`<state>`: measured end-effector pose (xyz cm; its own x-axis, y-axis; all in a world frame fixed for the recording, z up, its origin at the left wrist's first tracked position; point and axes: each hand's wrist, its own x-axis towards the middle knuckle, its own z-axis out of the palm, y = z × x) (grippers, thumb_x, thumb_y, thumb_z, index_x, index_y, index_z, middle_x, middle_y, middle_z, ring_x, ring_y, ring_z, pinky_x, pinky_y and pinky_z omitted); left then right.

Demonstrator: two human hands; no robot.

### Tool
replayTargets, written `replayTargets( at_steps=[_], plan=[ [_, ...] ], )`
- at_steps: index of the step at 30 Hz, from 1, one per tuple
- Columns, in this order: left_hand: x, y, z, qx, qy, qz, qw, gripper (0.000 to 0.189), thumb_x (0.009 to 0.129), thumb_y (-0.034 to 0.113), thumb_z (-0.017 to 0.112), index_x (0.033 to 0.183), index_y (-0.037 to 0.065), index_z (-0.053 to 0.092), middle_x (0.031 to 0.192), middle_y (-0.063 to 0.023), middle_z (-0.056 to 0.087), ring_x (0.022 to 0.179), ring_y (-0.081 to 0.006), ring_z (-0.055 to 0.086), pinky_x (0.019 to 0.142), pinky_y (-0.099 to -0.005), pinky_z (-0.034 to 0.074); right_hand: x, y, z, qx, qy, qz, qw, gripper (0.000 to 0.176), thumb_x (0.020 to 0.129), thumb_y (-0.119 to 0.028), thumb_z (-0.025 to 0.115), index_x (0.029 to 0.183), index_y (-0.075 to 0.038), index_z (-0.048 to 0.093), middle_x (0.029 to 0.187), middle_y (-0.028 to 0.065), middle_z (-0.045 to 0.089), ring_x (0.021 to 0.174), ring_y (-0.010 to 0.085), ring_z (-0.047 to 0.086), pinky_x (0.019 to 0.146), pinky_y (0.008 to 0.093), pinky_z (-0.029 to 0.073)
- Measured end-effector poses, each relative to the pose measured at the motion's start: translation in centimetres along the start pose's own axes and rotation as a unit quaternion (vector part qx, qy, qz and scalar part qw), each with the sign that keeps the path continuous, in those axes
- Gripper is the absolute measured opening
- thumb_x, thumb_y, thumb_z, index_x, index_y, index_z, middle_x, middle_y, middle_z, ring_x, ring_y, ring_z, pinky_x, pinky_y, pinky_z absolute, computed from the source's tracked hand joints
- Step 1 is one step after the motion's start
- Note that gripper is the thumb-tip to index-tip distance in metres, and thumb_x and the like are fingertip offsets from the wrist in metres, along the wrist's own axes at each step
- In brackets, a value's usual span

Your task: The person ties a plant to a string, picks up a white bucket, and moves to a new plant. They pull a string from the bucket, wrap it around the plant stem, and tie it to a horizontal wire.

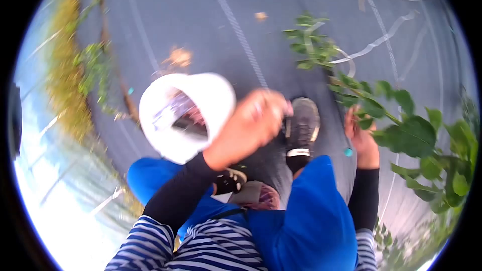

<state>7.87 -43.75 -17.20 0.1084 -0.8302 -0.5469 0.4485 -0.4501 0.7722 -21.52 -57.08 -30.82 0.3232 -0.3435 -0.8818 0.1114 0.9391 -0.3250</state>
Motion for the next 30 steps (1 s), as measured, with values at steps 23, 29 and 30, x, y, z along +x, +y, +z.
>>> replayTargets(
  at_steps=[23,29,30],
  plan=[
    [-13.7,-2.2,-9.2,0.348,0.351,0.082,0.865,0.045,0.087,0.000,0.045,0.132,-0.001,0.037,0.128,-0.0153,0.046,0.113,-0.0239,0.051,0.090,-0.0337,0.042,-8.0,3.9,20.6,-0.564,-0.490,-0.241,0.619,0.036,0.083,-0.010,0.057,0.119,-0.003,0.053,0.107,0.0156,0.060,0.098,0.0291,0.059,0.084,0.0390,0.046],
    [-4.6,-1.3,-4.9,0.138,0.163,0.088,0.973,0.030,0.091,0.013,0.051,0.117,-0.001,0.050,0.105,-0.0094,0.059,0.092,-0.0156,0.059,0.079,-0.0268,0.045,-5.4,-2.1,3.2,-0.486,-0.055,-0.119,0.864,0.016,0.082,-0.011,0.060,0.096,-0.004,0.064,0.087,0.0053,0.066,0.074,0.0130,0.060,0.066,0.0273,0.048],
    [-2.2,-0.8,-3.9,0.119,0.143,0.046,0.981,0.030,0.091,0.015,0.051,0.117,-0.001,0.051,0.104,-0.0085,0.060,0.092,-0.0149,0.059,0.077,-0.0261,0.045,-4.3,-3.3,1.8,-0.541,0.019,-0.173,0.823,0.014,0.080,-0.007,0.060,0.093,-0.004,0.064,0.084,0.0057,0.065,0.072,0.0135,0.059,0.064,0.0267,0.047]
  ],
)
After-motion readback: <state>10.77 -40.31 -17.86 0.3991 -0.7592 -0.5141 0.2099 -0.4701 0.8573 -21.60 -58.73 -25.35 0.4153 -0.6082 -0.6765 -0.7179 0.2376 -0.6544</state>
